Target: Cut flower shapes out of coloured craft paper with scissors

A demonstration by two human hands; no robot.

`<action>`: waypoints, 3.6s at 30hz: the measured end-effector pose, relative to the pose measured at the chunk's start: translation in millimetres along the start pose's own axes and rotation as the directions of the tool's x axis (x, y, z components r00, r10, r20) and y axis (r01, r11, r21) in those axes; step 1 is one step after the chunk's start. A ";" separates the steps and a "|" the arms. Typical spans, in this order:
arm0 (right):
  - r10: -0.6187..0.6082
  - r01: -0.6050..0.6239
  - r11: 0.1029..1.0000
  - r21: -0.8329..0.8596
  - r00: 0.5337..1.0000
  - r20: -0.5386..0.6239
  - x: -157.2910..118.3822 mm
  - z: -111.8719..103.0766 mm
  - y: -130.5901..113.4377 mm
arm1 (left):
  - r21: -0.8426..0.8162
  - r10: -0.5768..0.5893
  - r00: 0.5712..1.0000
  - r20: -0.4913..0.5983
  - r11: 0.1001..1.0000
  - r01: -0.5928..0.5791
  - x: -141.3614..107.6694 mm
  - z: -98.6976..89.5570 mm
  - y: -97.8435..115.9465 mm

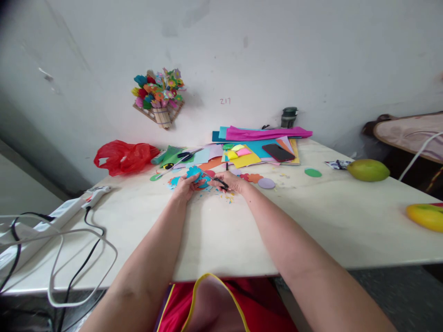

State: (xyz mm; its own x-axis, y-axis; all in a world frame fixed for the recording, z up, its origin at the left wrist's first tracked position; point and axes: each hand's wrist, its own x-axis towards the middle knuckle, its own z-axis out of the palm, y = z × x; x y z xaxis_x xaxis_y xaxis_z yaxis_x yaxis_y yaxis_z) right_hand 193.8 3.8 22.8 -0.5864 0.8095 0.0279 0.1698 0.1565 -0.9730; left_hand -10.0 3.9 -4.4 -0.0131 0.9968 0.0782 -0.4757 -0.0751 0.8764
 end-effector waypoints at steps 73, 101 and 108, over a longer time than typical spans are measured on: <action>0.021 -0.020 1.000 -0.017 0.999 0.024 -0.7 -0.3 -3.6 | 0.046 -0.005 1.000 0.017 0.999 0.004 -6.9 10.0 2.8; 0.036 -0.043 0.984 0.176 0.998 0.042 8.4 3.3 -0.9 | 0.031 -0.020 1.000 0.004 0.999 0.020 -7.7 10.3 4.5; 0.069 -0.071 0.986 0.149 0.997 0.022 5.9 3.0 -2.1 | 0.025 -0.014 1.000 0.013 1.000 0.014 -8.0 9.2 5.7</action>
State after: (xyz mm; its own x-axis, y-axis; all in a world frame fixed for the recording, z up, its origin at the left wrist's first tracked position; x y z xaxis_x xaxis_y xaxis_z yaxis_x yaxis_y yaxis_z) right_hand 187.7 6.6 24.4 -0.5908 0.8057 -0.0439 0.0910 0.0124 -0.9958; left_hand -4.5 -4.7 4.4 0.0047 0.9974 0.0717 -0.4538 -0.0618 0.8890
